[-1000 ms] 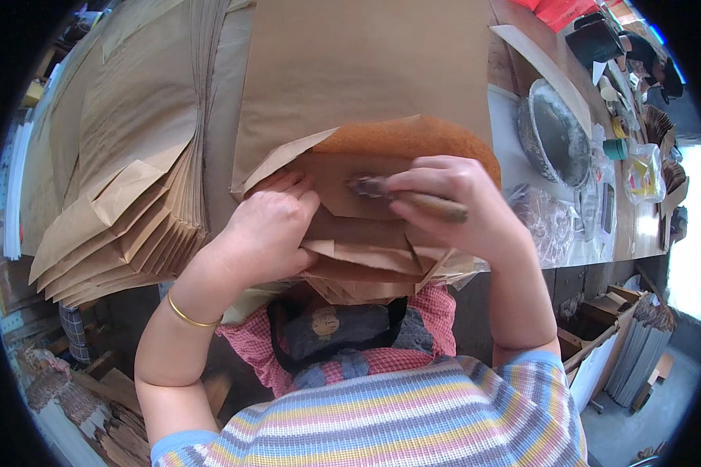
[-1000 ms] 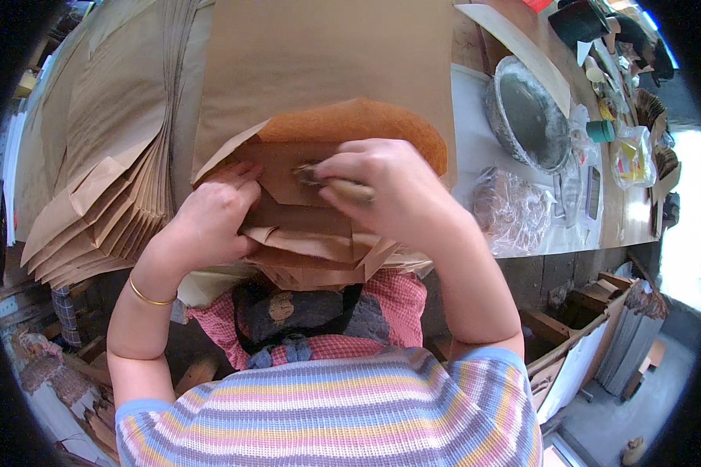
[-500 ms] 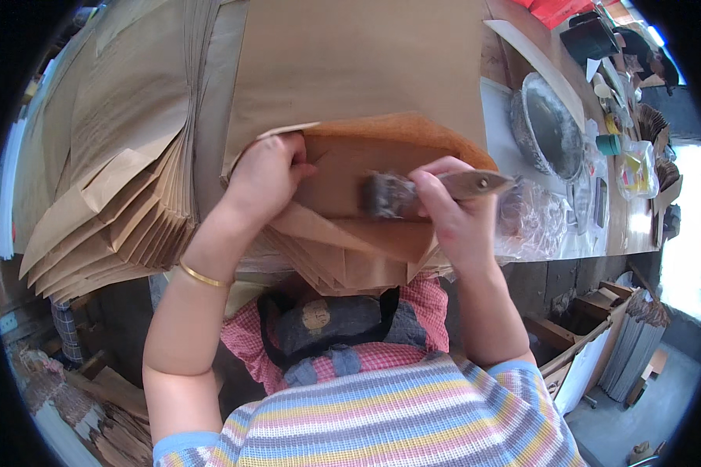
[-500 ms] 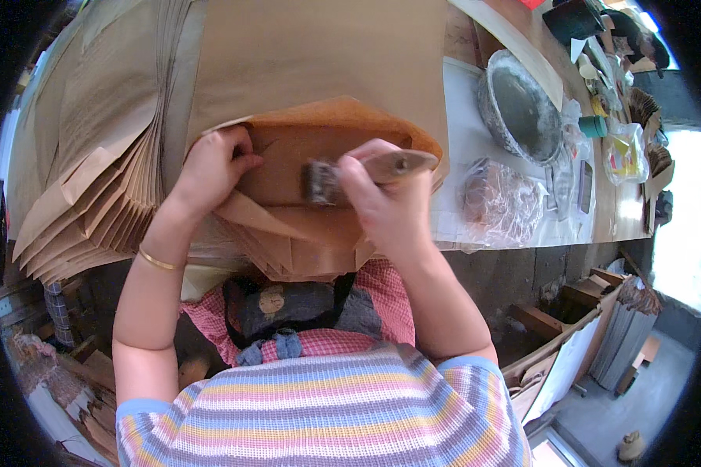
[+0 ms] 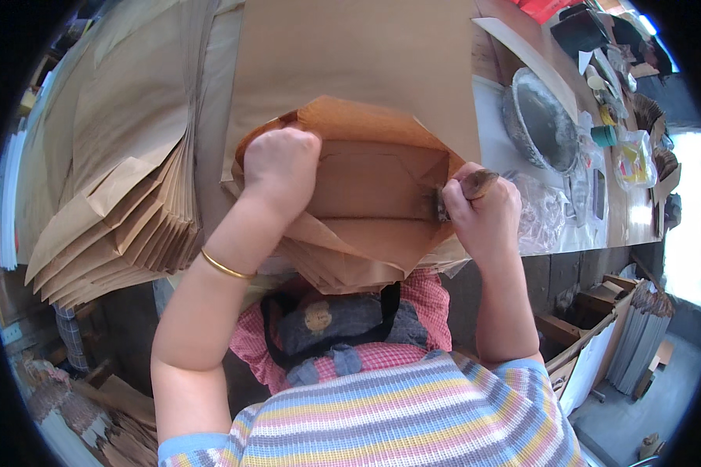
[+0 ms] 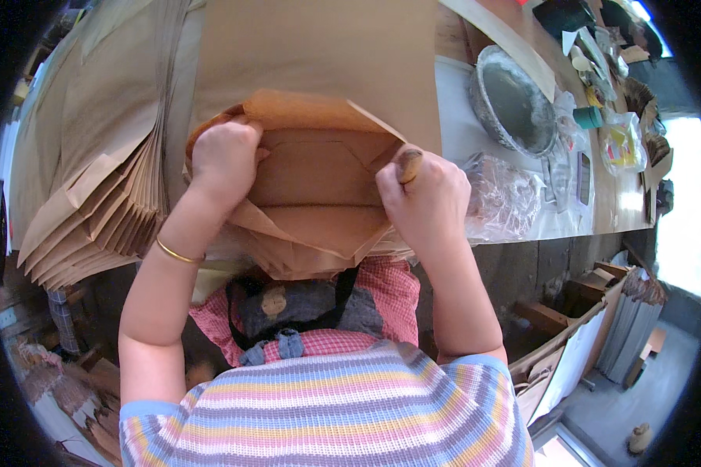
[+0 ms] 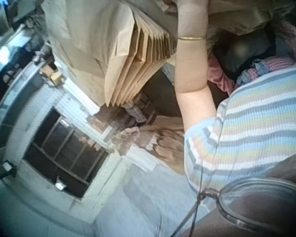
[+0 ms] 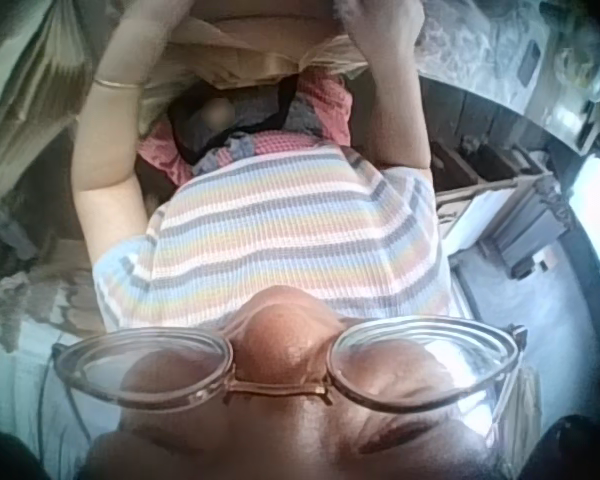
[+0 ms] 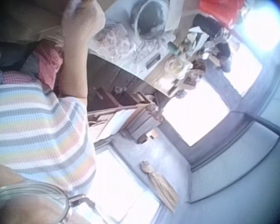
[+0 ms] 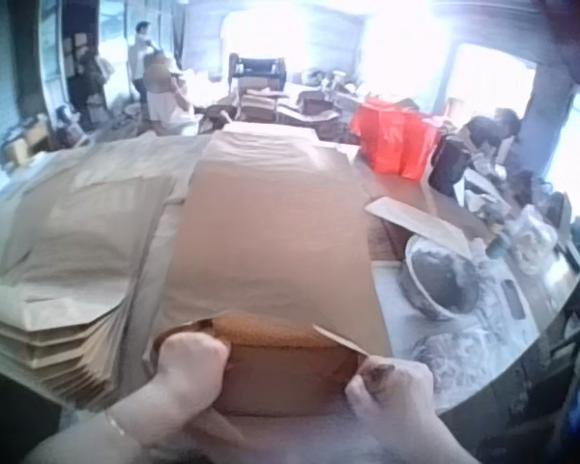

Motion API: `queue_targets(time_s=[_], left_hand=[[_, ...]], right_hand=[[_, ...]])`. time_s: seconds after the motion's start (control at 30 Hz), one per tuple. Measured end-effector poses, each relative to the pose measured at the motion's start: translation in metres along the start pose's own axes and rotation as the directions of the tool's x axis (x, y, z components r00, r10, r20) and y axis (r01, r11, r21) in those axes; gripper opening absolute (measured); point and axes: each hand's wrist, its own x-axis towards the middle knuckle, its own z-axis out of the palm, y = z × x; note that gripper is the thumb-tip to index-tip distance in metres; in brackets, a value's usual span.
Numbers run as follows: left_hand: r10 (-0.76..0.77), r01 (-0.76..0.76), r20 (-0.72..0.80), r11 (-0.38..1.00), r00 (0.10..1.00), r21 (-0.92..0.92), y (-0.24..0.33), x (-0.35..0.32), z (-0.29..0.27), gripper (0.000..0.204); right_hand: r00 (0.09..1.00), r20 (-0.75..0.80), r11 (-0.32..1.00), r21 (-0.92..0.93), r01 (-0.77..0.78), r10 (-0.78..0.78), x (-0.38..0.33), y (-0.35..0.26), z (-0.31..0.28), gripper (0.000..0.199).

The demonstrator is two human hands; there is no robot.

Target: The person repeatedly applies glue to the inner flaps of brown paper bags using a brush, then folds and presses the flaps to seal them. The process is repeated on multiple bags in a continuous loop.

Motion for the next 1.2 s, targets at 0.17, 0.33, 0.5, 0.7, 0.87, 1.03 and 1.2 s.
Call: queue_targets(time_s=[0.17, 0.33, 0.5, 0.7, 0.87, 1.03, 1.2], left_hand=[[0.148, -0.127, -0.072, 0.962, 0.986, 0.24, 0.02, -0.003, -0.003, 0.012], [0.15, -0.105, -0.133, 0.949, 0.98, 0.298, 0.024, -0.006, 0.005, 0.012], [0.162, -0.156, -0.052, 0.982, 0.985, 0.106, 0.031, -0.017, -0.014, 0.019], [-0.298, 0.07, -0.375, 0.854, 0.878, -0.516, -0.059, -0.044, 0.015, 0.046], [0.001, -0.003, -0.031, 0.998, 1.0, -0.07, -0.034, -0.048, 0.04, 0.066], [-0.01, -0.001, -0.134, 0.996, 0.991, -0.085, 0.004, -0.062, 0.061, 0.072], [0.24, -0.284, -0.155, 0.756, 0.958, -0.589, -0.025, -0.082, 0.039, 0.065]], right_hand=[[0.939, -0.053, 0.144, 0.99, 0.003, 0.341, 0.011, 0.013, -0.01, 0.038], [0.832, 0.2, -0.369, 0.929, 0.005, 0.517, 0.03, 0.053, 0.104, 0.04], [0.958, 0.285, -0.823, 0.551, -0.138, 0.03, 0.022, 0.032, 0.121, 0.044], [0.967, 0.202, -0.842, 0.485, -0.236, -0.155, 0.021, 0.037, 0.124, 0.045], [0.963, 0.223, -0.806, 0.536, -0.25, -0.15, 0.022, 0.037, 0.124, 0.046], [0.963, 0.219, -0.75, 0.607, -0.263, -0.16, 0.02, 0.035, 0.124, 0.045], [0.954, 0.212, -0.683, 0.666, -0.3, -0.212, 0.024, 0.038, 0.129, 0.041]])
